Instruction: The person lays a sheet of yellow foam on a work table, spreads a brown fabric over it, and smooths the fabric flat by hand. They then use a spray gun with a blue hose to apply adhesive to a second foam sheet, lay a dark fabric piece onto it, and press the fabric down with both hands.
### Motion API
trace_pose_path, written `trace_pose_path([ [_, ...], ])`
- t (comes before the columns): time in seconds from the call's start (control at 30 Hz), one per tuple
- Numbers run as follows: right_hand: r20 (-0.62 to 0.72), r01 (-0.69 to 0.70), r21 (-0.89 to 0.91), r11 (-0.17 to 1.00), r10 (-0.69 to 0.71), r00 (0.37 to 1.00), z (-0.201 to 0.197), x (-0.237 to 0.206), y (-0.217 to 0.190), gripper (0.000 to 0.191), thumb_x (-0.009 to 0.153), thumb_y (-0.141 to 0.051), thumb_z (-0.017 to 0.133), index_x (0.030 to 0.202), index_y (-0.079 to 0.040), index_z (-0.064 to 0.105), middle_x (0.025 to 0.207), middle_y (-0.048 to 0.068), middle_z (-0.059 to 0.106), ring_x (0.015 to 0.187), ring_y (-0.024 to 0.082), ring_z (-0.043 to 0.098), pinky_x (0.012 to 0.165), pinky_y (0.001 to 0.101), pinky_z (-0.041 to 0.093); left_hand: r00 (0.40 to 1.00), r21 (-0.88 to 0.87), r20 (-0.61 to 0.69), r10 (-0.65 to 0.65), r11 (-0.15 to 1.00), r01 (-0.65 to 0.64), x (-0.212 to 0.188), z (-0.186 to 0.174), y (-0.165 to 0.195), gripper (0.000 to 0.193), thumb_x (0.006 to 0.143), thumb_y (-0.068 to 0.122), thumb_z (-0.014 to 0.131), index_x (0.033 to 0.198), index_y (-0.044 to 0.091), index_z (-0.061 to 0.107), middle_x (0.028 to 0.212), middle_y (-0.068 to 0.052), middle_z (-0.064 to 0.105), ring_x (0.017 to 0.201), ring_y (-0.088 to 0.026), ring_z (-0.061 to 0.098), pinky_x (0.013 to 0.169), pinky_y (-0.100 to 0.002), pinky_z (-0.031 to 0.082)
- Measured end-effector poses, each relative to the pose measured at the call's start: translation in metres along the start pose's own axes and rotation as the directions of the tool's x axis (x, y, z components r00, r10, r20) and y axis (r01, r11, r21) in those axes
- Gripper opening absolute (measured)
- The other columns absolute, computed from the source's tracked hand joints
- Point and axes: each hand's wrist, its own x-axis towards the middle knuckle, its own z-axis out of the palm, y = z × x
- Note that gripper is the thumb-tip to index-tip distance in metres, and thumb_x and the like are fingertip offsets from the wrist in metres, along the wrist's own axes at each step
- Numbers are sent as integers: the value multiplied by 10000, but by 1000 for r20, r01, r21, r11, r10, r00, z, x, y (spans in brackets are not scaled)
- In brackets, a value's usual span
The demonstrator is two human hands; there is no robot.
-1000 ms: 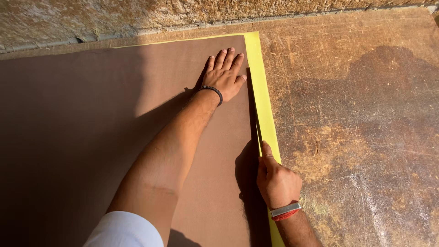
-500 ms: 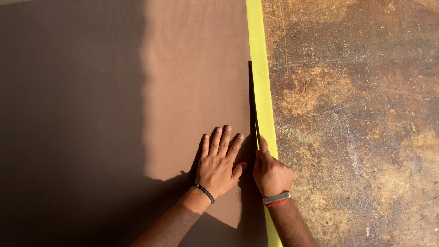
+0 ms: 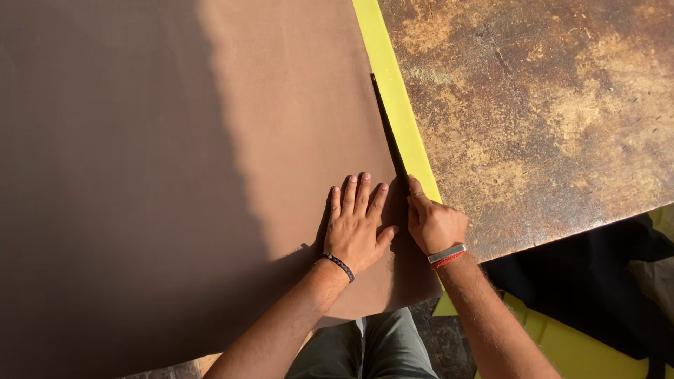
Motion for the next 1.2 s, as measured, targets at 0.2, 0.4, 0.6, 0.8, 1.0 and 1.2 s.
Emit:
trace_pose_path([
  [0.2, 31, -52, 8, 999, 52, 998, -20, -100, -4, 456, 979, -297, 668, 1432, -284, 623, 585, 102, 638, 489, 289, 636, 469, 424, 508, 999, 20, 43, -8, 1000, 7, -36, 15, 21, 856, 930, 553, 550, 1616, 149, 236, 1677, -197, 166, 1549, -397, 120, 1226, -611, 71],
  [0.4, 81, -71, 15, 997, 69, 994, -75, -200, -3, 504, 928, -230, 667, 1429, -272, 632, 571, 62, 640, 452, 267, 611, 430, 426, 481, 1000, 71, -20, -3, 997, 4, -36, 16, 22, 829, 965, 577, 492, 1614, 138, 223, 1673, -207, 159, 1543, -396, 119, 1221, -602, 74],
  [0.6, -50, 27, 90, 996, -23, 998, -39, -186, 1, 442, 987, -249, 675, 1426, -262, 624, 650, 43, 658, 502, 251, 620, 462, 399, 489, 998, 95, -33, -59, 994, 61, -77, 46, 49, 828, 981, 582, 470, 1619, 129, 198, 1683, -192, 147, 1555, -378, 112, 1236, -582, 74],
  [0.8, 27, -51, 116, 992, 48, 998, -77, -345, 27, 541, 918, -246, 680, 1449, -254, 571, 592, 28, 640, 465, 231, 614, 429, 404, 474, 998, 60, -23, -56, 997, 57, -90, 58, 62, 797, 1012, 578, 459, 1641, 184, 170, 1703, -161, 104, 1568, -357, 76, 1251, -556, 48],
  [1.0, 167, -206, 24, 978, 200, 966, -114, -426, 50, 577, 908, -286, 689, 1463, -278, 532, 555, 37, 638, 466, 242, 623, 436, 403, 472, 970, 35, 156, -189, 982, 186, -126, 35, 91, 1030, 892, 621, 612, 1643, 163, 75, 1717, -138, 3, 1581, -318, -21, 1263, -511, 3],
  [1.2, 347, -546, 808, 222, 570, 745, -133, -383, 42, 287, 1006, -245, 669, 1224, -62, 635, 872, -19, 719, 741, 86, 686, 624, 269, 611, 888, -1, 416, -196, 976, 216, -157, 6, 91, 1112, 846, 564, 698, 1642, 174, 28, 1730, -96, -66, 1589, -276, -76, 1276, -455, 32],
])
